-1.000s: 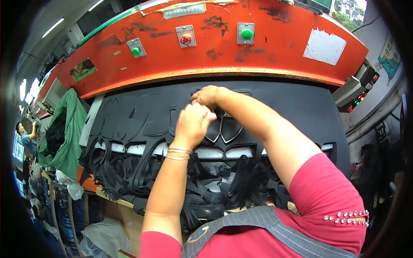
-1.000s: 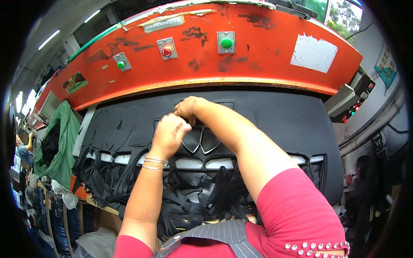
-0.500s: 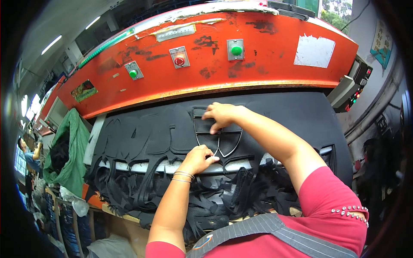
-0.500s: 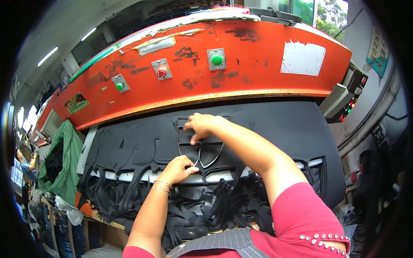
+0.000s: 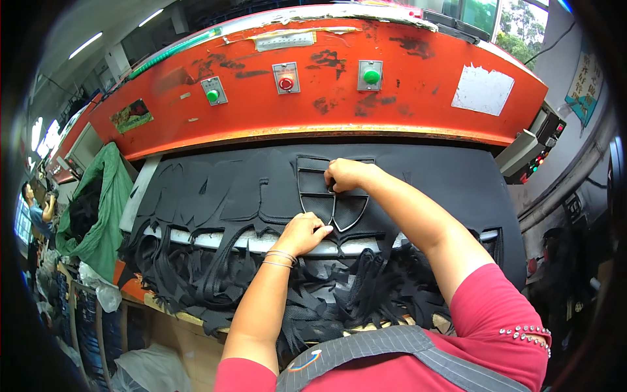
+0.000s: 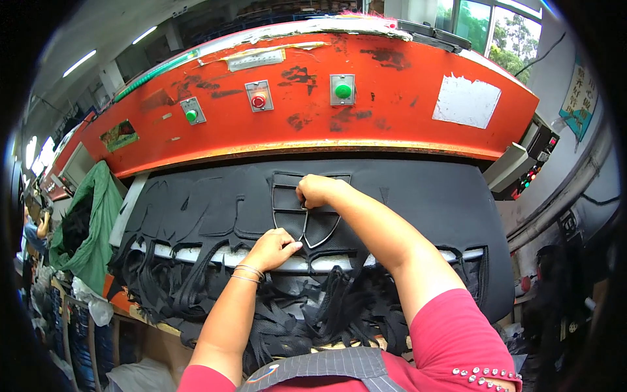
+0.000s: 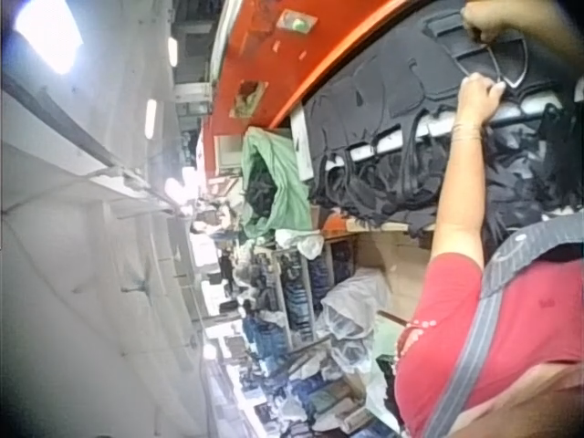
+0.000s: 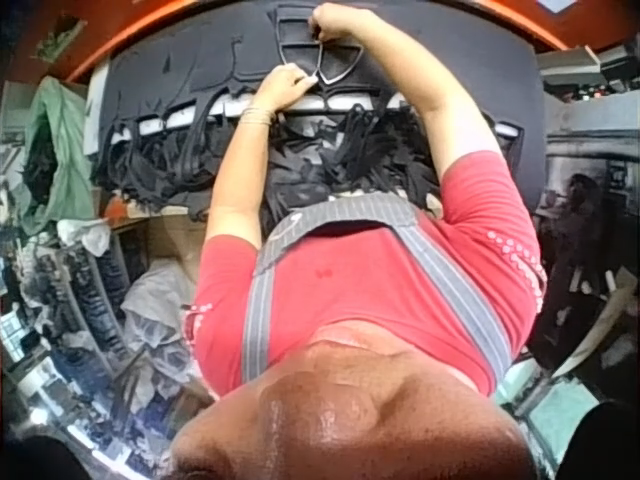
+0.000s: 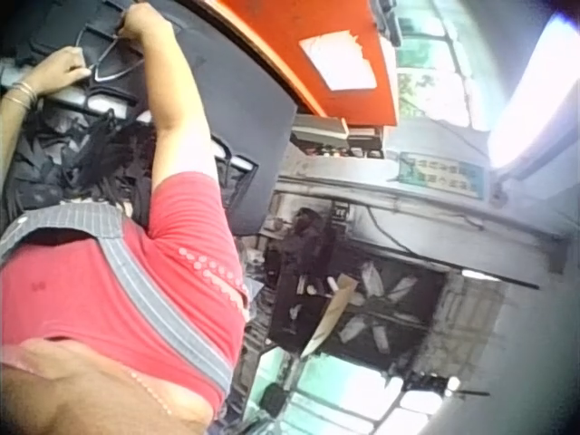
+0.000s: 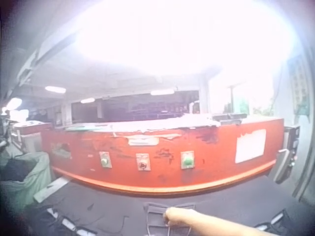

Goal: Cutting shoe components from fabric using a hydraulic press and a metal die.

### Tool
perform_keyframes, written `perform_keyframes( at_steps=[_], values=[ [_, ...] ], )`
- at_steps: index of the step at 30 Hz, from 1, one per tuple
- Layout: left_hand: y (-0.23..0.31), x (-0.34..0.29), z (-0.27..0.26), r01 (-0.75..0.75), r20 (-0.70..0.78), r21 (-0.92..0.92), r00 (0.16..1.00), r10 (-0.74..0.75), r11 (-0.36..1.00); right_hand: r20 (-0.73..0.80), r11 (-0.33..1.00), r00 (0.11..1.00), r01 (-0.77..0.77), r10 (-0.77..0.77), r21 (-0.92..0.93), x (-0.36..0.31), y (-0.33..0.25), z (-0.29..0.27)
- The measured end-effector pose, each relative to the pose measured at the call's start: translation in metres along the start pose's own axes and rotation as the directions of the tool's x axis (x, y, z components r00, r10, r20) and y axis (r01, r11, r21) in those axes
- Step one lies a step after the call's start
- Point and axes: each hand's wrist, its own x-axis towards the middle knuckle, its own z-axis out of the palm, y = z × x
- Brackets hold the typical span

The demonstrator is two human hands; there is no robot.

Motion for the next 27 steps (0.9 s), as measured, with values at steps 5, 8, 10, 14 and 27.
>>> perform_keyframes(
  at_steps=[5,8,10,14,27],
  values=[
    [0.001,-0.002,0.004,0.022,0.003,0.064,1.000,-0.022,0.998,0.193,0.987,0.972,-0.114,0.134,-0.115,0.011,-0.011,-0.005],
    [0.002,-0.001,0.007,0.020,0.001,0.067,1.000,-0.020,0.998,0.157,0.953,0.962,-0.184,0.225,-0.241,0.017,-0.018,0.003],
    [0.004,0.000,0.009,0.016,0.002,0.067,1.000,-0.016,0.998,0.092,0.931,0.955,-0.250,0.282,-0.265,0.011,-0.015,0.014],
    [0.000,-0.006,0.013,0.040,-0.011,0.062,0.999,-0.040,0.997,-0.228,0.969,0.946,-0.245,0.232,-0.033,-0.016,-0.014,-0.002],
    [-0.007,-0.011,0.024,-0.125,-0.211,0.061,0.968,0.136,0.990,0.048,0.977,0.998,-0.021,0.032,-0.212,0.001,-0.036,-0.027]
  ],
)
